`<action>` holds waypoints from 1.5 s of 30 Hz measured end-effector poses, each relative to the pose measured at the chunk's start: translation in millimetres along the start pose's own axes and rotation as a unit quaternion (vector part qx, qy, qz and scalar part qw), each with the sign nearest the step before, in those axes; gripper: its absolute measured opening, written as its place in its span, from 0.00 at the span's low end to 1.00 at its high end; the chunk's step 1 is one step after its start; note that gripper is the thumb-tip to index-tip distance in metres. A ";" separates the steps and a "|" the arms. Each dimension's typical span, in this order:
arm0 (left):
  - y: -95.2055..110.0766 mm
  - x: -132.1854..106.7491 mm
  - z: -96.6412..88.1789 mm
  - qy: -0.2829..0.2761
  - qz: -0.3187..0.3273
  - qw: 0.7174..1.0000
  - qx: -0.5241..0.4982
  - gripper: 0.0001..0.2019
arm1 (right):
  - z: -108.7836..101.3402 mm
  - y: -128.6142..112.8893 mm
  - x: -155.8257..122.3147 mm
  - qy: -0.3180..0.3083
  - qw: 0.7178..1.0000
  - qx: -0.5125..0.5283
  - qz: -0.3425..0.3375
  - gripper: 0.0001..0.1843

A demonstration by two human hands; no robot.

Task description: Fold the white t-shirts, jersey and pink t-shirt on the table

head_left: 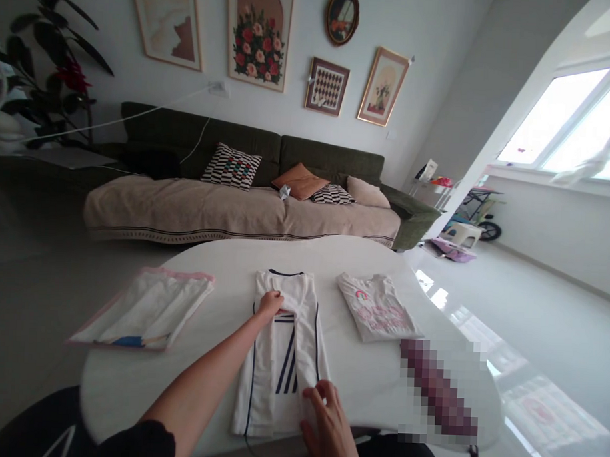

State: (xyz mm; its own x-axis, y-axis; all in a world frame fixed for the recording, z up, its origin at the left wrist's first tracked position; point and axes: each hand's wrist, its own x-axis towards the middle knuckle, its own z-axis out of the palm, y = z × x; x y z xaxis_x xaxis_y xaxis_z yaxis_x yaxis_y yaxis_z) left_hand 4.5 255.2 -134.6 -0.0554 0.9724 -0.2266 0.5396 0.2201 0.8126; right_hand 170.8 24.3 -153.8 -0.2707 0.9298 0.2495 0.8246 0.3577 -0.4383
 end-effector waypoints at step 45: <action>21.0 53.9 40.8 -0.090 0.211 0.935 0.270 0.40 | 54.5 23.6 62.0 0.004 0.992 -0.126 0.028 0.37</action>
State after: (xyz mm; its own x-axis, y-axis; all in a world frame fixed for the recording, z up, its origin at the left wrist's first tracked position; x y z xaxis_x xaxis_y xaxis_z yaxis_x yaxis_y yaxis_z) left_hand 47.1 309.1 -151.7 0.3750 0.9242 -0.0725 0.8296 -0.2996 0.4712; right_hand 146.4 95.2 -195.7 -0.2187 0.9463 0.2379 0.9362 0.2723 -0.2224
